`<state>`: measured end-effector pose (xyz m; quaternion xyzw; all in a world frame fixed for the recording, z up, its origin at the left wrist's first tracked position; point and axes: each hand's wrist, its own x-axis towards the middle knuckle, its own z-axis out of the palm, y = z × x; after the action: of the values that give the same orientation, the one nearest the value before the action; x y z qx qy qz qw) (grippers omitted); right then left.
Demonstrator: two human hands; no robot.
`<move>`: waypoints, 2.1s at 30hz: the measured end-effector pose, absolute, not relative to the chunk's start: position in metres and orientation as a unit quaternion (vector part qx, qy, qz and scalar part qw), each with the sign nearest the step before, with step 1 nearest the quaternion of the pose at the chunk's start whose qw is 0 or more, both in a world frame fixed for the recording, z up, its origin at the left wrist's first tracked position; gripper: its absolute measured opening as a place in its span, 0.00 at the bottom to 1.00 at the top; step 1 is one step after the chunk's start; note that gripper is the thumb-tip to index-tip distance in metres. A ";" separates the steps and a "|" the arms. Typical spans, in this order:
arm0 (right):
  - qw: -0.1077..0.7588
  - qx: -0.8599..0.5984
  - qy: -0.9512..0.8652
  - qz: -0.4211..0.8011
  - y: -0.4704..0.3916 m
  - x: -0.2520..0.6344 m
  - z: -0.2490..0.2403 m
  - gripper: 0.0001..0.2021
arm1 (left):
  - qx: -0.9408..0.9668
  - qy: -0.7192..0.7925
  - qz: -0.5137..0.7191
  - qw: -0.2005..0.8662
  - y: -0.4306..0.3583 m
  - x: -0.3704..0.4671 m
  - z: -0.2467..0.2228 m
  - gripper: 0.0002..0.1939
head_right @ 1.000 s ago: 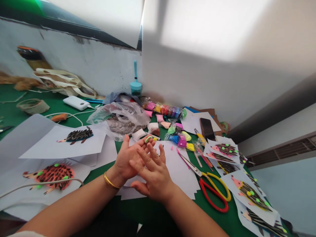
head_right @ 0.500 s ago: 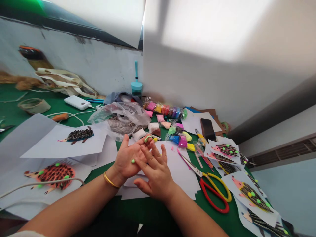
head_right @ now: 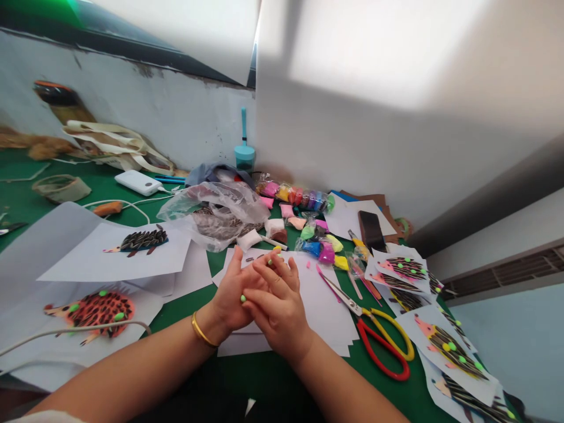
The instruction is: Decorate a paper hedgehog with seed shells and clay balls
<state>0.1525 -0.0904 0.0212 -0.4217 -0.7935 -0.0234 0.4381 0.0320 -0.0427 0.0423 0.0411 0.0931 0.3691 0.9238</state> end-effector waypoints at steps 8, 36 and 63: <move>0.484 -0.465 -0.741 -0.012 -0.083 0.187 0.030 0.06 | 0.076 0.130 0.429 0.891 -0.031 0.024 0.044 0.36; 0.332 -0.651 -0.645 0.224 -0.096 0.243 -0.019 0.07 | 0.043 0.199 0.483 0.852 -0.012 0.015 0.046 0.33; 0.310 -0.624 -0.686 0.211 -0.089 0.244 -0.020 0.04 | 0.051 0.209 0.476 0.853 -0.012 0.015 0.047 0.32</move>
<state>0.2441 -0.0890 -0.0201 -0.6239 -0.6859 0.2109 0.3097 0.0154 -0.0123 0.0468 0.0506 0.2091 0.4757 0.8529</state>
